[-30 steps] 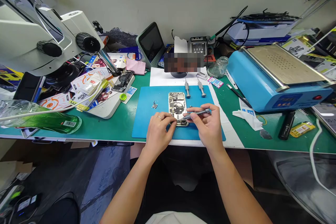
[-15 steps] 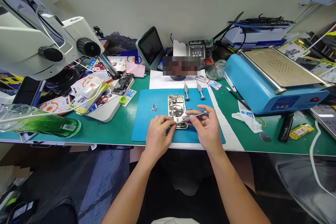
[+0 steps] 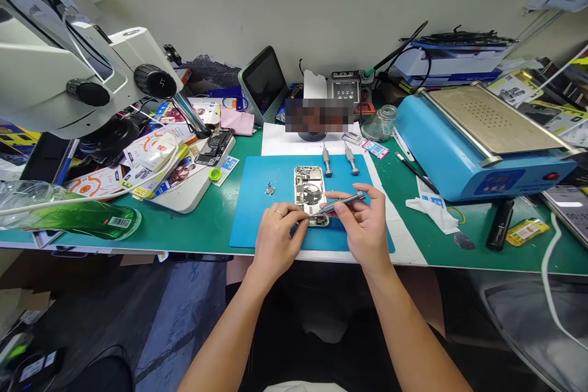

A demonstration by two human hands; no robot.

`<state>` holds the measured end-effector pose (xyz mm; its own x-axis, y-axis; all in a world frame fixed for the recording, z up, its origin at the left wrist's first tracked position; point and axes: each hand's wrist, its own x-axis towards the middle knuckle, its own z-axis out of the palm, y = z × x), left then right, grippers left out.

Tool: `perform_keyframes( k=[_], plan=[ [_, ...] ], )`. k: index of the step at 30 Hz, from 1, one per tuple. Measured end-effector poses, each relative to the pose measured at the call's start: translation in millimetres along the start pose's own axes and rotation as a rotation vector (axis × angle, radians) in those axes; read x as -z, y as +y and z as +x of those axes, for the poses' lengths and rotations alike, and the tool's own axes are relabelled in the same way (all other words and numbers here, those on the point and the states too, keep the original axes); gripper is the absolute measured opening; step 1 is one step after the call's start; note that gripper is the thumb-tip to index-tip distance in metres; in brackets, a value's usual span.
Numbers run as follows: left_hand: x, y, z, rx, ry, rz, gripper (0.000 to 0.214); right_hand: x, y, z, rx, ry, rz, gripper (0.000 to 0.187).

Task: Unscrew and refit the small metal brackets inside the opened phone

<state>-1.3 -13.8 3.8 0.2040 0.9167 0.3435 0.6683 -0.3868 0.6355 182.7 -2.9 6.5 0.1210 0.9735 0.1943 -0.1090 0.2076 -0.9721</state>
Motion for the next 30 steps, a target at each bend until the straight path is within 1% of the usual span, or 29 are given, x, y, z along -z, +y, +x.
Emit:
perform_keyframes(
  k=[6, 9, 20, 30],
  plan=[
    [-0.2, -0.8, -1.0, -0.011, -0.004, 0.006, 0.012, 2.8, 3.1, -0.2, -0.030, -0.035, -0.068, 0.057],
    [0.1, -0.8, -1.1, -0.021, -0.002, 0.013, 0.012, 3.4, 3.9, 0.0, -0.026, -0.033, -0.094, 0.059],
    [0.4, 1.2, -0.4, 0.005, -0.012, 0.011, 0.011, 2.5, 3.0, -0.3, -0.021, -0.029, -0.065, 0.056],
    [1.4, 2.7, 0.5, 0.021, -0.017, 0.027, 0.010, 2.1, 4.0, 0.4, -0.022, -0.031, -0.068, 0.059]
  ],
)
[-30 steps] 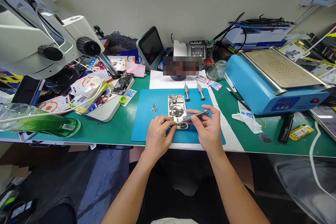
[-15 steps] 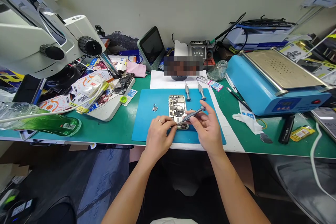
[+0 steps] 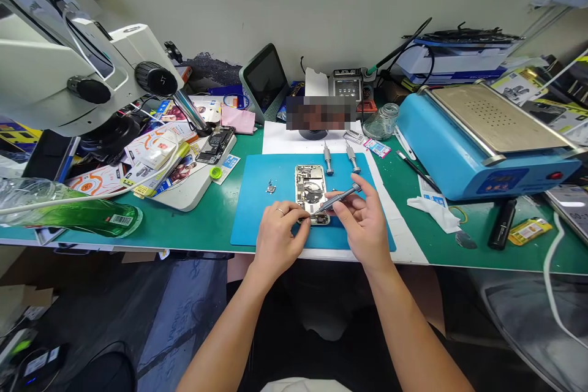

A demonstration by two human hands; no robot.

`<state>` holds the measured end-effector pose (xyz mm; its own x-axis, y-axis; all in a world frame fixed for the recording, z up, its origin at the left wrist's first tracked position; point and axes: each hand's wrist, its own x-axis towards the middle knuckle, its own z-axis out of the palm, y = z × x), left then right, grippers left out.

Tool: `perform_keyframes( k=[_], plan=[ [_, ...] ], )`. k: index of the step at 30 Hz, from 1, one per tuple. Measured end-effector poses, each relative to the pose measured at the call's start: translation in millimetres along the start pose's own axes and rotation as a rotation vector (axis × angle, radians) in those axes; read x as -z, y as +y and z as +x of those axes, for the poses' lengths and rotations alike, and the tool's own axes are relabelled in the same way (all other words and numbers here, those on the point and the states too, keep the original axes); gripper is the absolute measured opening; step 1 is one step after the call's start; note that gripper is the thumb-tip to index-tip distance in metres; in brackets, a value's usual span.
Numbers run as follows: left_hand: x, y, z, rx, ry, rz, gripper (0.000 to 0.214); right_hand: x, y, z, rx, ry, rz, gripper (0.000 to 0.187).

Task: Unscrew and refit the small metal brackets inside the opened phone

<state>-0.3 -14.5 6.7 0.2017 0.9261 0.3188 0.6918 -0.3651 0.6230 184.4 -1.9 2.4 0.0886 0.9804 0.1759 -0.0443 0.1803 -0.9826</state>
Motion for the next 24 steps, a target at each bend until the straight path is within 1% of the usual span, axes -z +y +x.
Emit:
perform_keyframes(
  k=[6, 13, 17, 21, 24],
  plan=[
    [-0.4, -0.1, -0.3, -0.016, 0.014, 0.003, 0.010, -0.3, -1.0, -0.2, -0.015, 0.011, 0.020, 0.059],
    [0.6, 1.5, 0.0, 0.009, 0.028, -0.022, 0.010, -0.6, -2.0, 0.4, -0.003, 0.005, 0.013, 0.060],
    [1.1, 2.4, 0.4, 0.014, 0.032, -0.030, 0.015, -1.1, -2.1, 0.7, -0.005, 0.011, 0.019, 0.060],
    [-0.5, 1.5, 2.2, 0.064, 0.092, -0.034, 0.022, -1.8, -2.1, 0.5, -0.004, 0.031, 0.031, 0.060],
    [-2.3, 1.0, 4.6, 0.117, 0.112, -0.003, 0.023, -2.3, -1.8, -1.2, 0.018, 0.068, -0.014, 0.058]
  ],
)
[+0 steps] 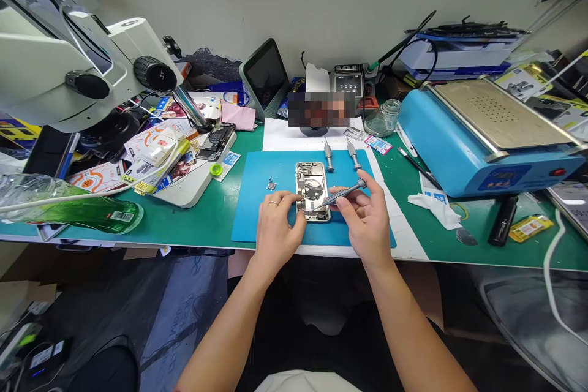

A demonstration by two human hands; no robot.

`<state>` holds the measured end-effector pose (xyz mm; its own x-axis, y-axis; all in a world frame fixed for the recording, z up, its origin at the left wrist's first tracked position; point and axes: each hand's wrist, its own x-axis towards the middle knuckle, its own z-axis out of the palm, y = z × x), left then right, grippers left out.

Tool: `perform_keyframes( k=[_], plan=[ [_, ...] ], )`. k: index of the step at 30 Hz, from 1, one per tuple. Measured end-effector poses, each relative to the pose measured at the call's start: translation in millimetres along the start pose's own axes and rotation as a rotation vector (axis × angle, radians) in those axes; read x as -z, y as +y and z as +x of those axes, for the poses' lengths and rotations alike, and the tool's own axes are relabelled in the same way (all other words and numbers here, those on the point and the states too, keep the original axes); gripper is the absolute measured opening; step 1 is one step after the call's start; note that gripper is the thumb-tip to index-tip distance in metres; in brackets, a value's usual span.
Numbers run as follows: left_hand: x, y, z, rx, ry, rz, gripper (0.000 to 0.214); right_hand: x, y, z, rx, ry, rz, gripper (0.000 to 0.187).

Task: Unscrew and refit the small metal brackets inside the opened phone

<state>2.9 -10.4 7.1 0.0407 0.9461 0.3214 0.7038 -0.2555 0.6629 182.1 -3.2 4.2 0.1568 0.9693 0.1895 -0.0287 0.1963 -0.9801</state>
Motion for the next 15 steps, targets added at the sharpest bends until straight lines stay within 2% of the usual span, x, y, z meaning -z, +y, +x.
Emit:
perform_keyframes(
  k=[6, 15],
  plan=[
    [-2.1, 0.7, 1.6, 0.016, -0.033, 0.065, 0.023, -0.2, 2.8, -5.9, 0.092, 0.010, -0.168, 0.055],
    [-0.1, 2.0, 2.8, 0.028, -0.081, 0.120, 0.024, -0.6, 1.4, -5.0, 0.165, -0.063, -0.260, 0.054]
  ],
)
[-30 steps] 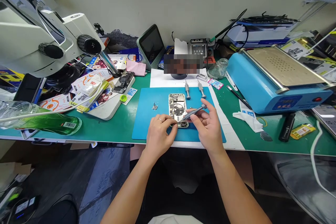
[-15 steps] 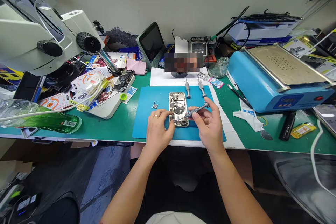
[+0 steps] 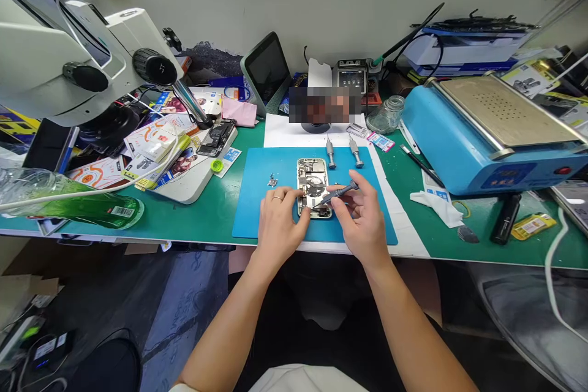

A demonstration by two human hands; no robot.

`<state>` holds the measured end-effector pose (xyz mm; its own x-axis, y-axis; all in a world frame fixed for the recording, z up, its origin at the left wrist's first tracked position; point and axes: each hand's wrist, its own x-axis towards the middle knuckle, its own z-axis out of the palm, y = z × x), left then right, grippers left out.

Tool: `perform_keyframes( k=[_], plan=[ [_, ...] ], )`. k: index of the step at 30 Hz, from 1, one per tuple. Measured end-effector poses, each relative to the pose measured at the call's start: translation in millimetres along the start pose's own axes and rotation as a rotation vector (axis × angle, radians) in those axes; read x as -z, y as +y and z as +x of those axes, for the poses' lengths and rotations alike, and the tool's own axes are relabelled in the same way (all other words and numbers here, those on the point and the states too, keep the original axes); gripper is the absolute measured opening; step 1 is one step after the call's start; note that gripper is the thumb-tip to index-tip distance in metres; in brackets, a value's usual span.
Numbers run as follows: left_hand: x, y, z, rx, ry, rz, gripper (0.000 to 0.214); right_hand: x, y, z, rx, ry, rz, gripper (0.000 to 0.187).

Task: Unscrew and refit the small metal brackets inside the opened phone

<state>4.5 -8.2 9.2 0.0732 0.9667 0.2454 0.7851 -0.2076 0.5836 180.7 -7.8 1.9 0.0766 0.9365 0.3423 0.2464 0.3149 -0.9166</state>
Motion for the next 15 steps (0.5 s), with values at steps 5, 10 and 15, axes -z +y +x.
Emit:
perform_keyframes(
  k=[5, 10, 15],
  plan=[
    [-1.5, -1.8, 0.4, -0.002, 0.000, 0.004, 0.023, -0.2, 2.1, 0.1, -0.008, -0.005, 0.003, 0.054],
    [-1.9, -2.4, 0.6, -0.013, 0.012, 0.013, 0.022, -1.0, 3.5, 0.9, -0.017, -0.014, 0.016, 0.054],
    [-1.9, -2.3, 0.7, -0.015, 0.011, 0.005, 0.022, -0.8, 1.9, 1.1, -0.010, -0.020, -0.002, 0.053]
  ],
)
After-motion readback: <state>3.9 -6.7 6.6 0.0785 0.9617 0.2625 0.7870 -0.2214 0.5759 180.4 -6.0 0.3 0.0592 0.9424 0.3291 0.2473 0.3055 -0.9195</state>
